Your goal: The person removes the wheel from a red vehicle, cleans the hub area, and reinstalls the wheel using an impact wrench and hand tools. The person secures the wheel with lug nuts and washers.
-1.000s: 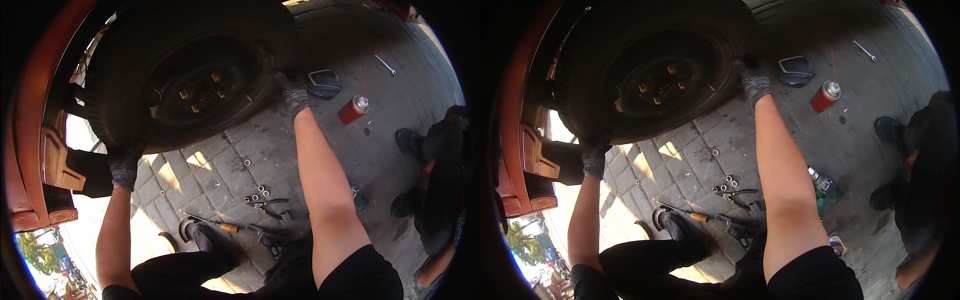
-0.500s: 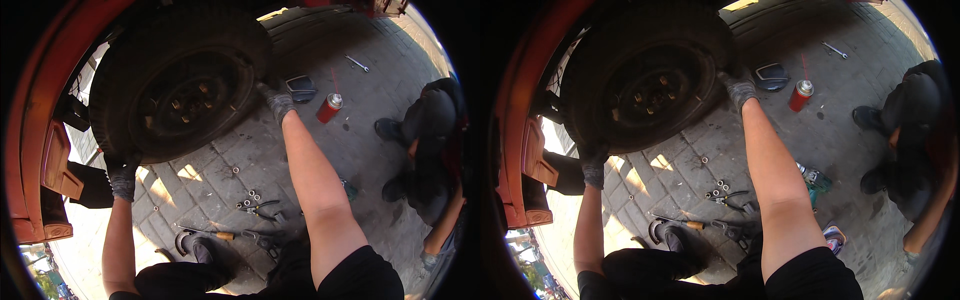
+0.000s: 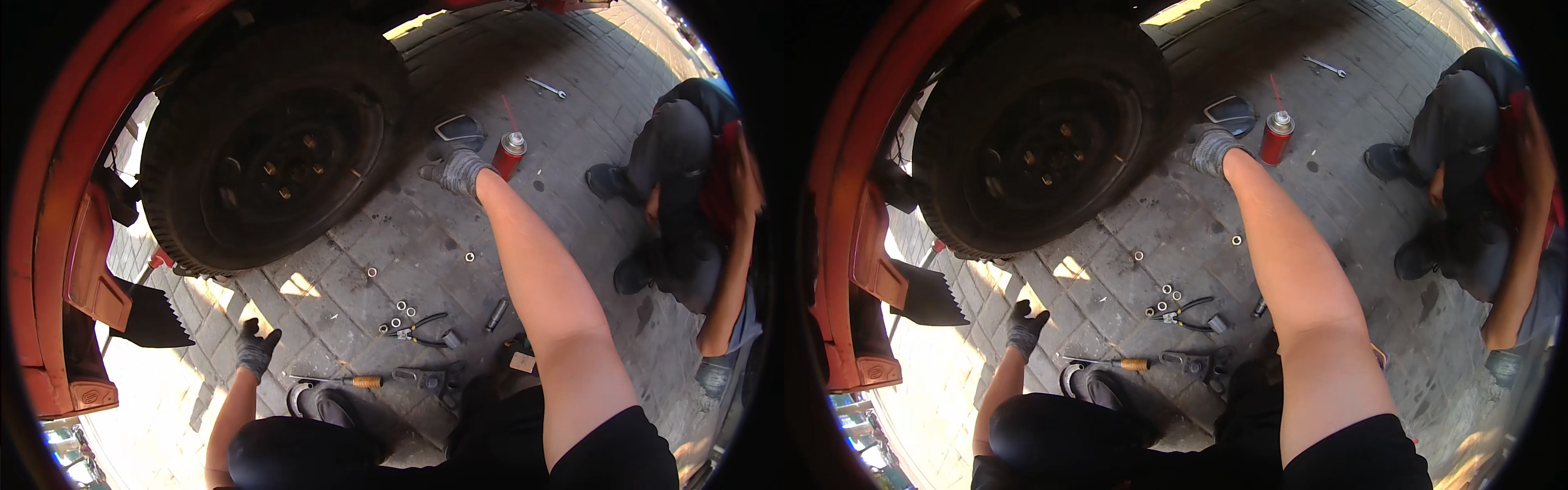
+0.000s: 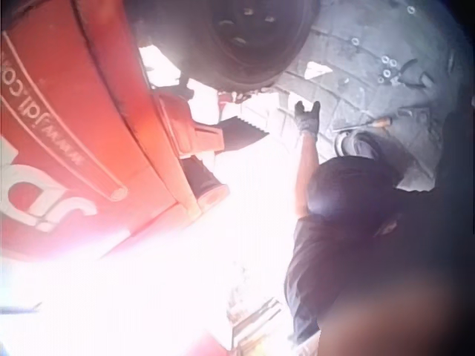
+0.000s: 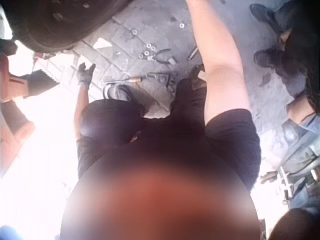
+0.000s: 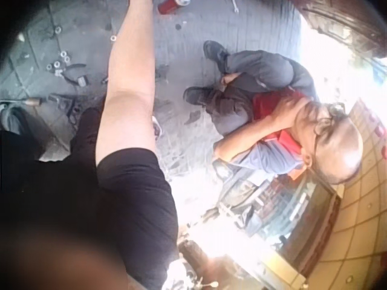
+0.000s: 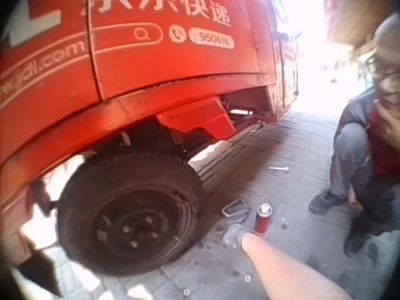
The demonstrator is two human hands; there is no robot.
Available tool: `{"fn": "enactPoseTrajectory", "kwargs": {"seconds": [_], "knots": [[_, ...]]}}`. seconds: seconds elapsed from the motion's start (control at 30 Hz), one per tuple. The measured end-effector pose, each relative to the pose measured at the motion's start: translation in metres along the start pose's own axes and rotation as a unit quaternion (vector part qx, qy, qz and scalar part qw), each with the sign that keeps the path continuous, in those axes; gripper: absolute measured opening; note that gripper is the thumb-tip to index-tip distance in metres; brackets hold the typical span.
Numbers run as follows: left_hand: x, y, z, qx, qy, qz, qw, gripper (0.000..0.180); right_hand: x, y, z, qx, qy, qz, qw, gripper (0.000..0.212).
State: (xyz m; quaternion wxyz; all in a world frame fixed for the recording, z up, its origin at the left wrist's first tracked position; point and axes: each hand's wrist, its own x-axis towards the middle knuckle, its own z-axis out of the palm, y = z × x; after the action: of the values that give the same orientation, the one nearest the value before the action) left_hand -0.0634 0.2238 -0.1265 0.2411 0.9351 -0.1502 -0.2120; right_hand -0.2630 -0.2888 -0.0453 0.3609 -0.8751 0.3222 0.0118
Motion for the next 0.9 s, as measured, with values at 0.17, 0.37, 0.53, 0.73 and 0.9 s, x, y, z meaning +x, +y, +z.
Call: {"fn": "enactPoseTrajectory", "kwargs": {"seconds": [0.17,0.37,0.53,0.73,0.9], "knots": [[-0.024,-0.062,0.025,0.208,-0.054,-0.033,0.976,0.077,-0.039,0.015,0.007,-0.128,-0.061,0.048,0.989,0.058],[-0.042,-0.08,0.017,0.194,-0.027,-0.13,0.972,0.071,-0.063,0.025,0.029,-0.16,-0.148,0.091,0.972,0.053],[-0.039,-0.111,0.015,0.173,0.049,-0.198,0.964,0.066,-0.069,0.023,0.053,-0.19,-0.205,0.095,0.955,0.051],[0.001,-0.164,0.008,0.095,0.12,-0.143,0.978,0.06,-0.077,0.022,0.095,-0.193,-0.245,0.073,0.947,0.048],[0.03,-0.156,0.009,0.175,0.079,-0.078,0.978,0.045,-0.083,0.0,0.142,-0.222,-0.255,0.06,0.939,0.048]]}}
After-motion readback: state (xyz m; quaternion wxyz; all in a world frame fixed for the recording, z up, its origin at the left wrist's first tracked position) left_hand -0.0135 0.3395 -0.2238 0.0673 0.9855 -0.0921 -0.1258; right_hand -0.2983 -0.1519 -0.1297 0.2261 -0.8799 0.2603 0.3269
